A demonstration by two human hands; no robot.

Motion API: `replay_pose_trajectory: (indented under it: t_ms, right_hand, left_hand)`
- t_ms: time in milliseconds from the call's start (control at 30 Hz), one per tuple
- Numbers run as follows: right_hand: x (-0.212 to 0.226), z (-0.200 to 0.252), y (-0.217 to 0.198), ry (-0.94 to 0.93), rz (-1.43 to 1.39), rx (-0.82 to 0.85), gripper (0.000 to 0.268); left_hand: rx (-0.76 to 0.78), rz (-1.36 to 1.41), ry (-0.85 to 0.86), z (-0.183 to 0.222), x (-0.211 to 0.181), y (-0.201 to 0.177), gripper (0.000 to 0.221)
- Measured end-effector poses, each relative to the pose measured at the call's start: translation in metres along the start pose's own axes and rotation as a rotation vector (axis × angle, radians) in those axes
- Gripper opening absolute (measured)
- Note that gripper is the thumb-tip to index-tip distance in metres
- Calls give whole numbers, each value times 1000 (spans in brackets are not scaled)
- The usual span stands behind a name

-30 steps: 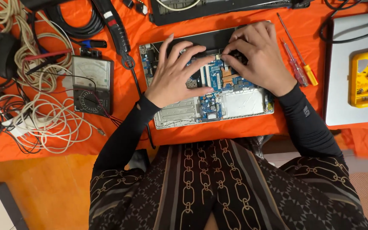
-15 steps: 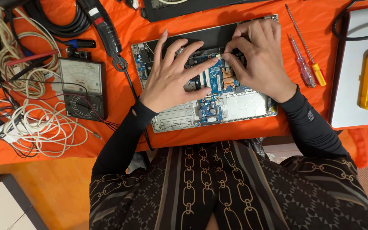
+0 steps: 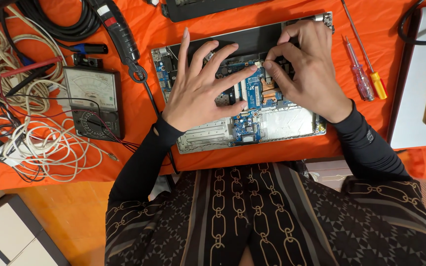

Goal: Disassembling and testing laptop components using a screwdriver and multimeter.

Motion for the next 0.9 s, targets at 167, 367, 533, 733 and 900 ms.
replay_pose_trajectory:
  t_ms: [167,367,533,733,900]
  right_hand:
    - [-3,3,3,3,9,-1,18]
    - [-4,4,3,0,-10,3,16]
    - [5,-2,-4,-15,-3,-2,17]
    - [-4,1,-17,76,-133,-49,14]
    - [1,-3,-24,32,-129,-50,16]
  left_hand:
    - [0,4,6,1,1,2,60]
    - [-1,2,3,0,1,1,59]
    - [-4,6,10,1,1,1,59]
    - [-14,-2,21,4,1,3,58]
    - [-19,-9,41,3,0,2,59]
Point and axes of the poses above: each hand's wrist, its own z-axis away from the middle knuckle, its own y-axis out of the palm, x = y × z, the point moved 10 cm from there along -z, towards the middle knuckle, and after that the axes turned 3 degrees about -z, right-handed, at the moved point
